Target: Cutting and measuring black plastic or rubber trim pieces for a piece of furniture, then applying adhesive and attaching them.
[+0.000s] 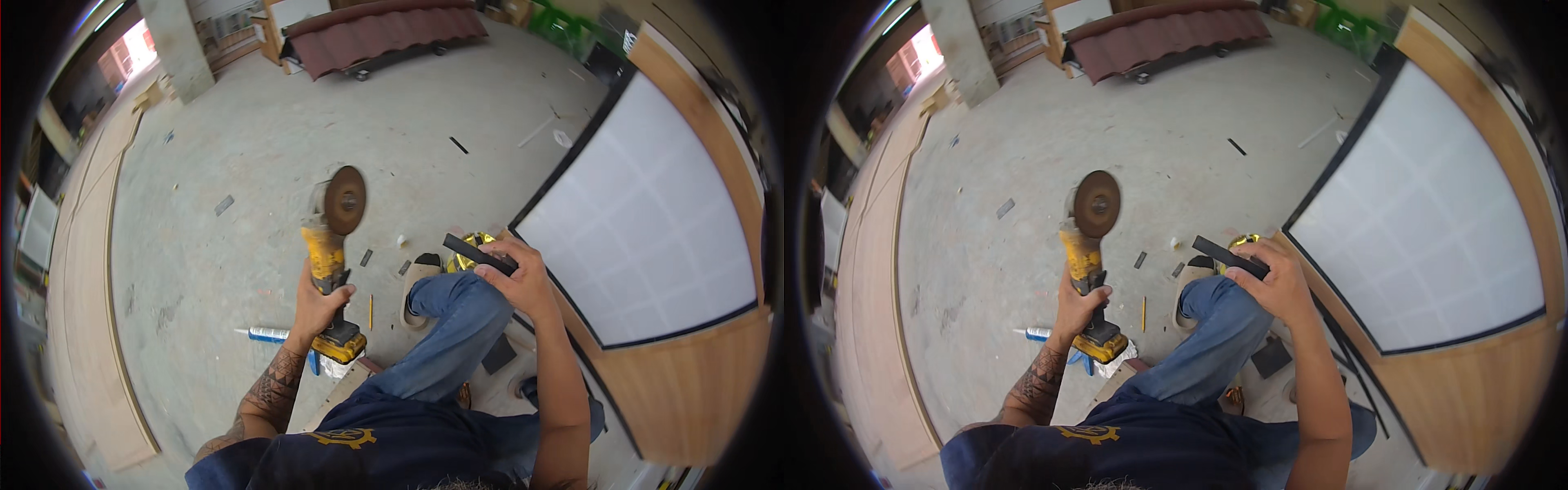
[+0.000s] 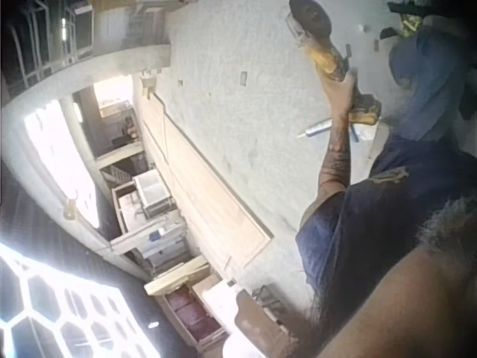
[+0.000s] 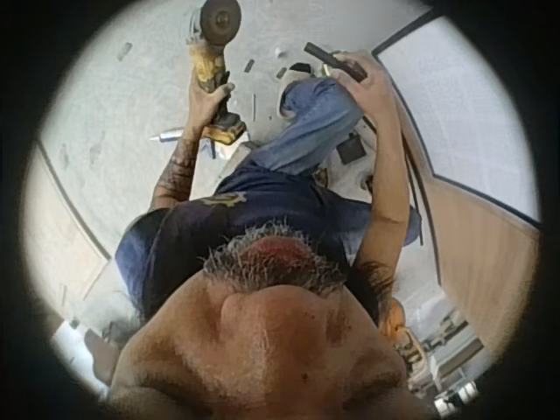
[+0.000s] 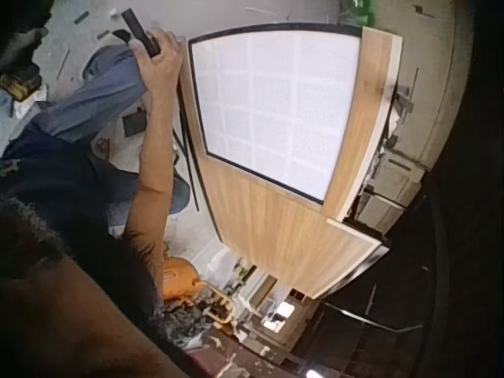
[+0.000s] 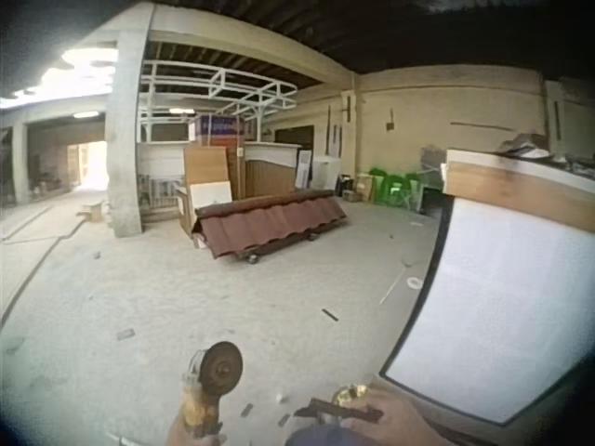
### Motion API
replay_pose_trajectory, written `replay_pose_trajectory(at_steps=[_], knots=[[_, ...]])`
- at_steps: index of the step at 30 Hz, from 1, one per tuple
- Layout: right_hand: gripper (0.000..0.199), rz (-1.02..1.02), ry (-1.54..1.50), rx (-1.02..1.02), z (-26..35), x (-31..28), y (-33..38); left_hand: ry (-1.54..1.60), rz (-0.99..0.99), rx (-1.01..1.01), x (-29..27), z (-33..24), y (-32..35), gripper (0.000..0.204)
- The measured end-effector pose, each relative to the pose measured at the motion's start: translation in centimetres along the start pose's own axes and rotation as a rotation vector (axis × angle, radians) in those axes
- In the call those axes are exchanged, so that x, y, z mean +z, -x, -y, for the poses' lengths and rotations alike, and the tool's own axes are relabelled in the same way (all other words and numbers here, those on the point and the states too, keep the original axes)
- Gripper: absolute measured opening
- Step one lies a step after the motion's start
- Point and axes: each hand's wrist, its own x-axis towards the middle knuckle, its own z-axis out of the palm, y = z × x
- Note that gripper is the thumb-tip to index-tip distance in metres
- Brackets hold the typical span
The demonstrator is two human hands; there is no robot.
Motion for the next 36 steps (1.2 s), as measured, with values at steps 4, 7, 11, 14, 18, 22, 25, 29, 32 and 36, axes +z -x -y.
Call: replay_pose_trajectory(at_steps=[4,7,11,14,18,22,25,29,32,36], knots=[[0.035,0.062,0.048,-0.098,0.8,1.4,-2.3,-0.21,0.073,0.131,1.1,-2.6,0.4,0.081],[0.035,0.054,0.064,-0.1,1.2,2.0,-2.8,-0.213,0.121,0.172,2.3,-3.2,0.2,0.081],[0.035,0.061,0.078,-0.023,1.3,2.1,-3.1,-0.254,0.135,0.188,3.4,-3.0,0.0,0.084],[0.035,0.046,0.07,-0.037,1.3,2.4,-3.2,-0.297,0.134,0.181,3.6,-2.7,-0.1,0.084],[0.034,0.022,0.038,-0.097,1.2,2.6,-3.3,-0.214,0.14,0.136,3.9,-2.3,-0.2,0.079],[0.034,0.034,0.043,-0.047,1.0,2.7,-3.4,-0.288,0.146,0.168,3.8,-2.2,-0.4,0.085],[0.033,0.028,0.026,-0.057,0.8,2.8,-3.4,-0.304,0.152,0.153,3.8,-2.3,-0.5,0.086],[0.032,0.022,0.029,-0.096,0.5,2.9,-3.5,-0.264,0.16,0.076,3.7,-2.4,-0.3,0.08],[0.032,0.019,0.04,-0.089,0.5,3.1,-3.5,-0.255,0.167,0.082,3.6,-2.3,-0.4,0.079],[0.032,-0.003,0.05,-0.147,0.8,3.4,-3.5,-0.294,0.167,0.144,3.6,-1.8,-0.5,0.084]])
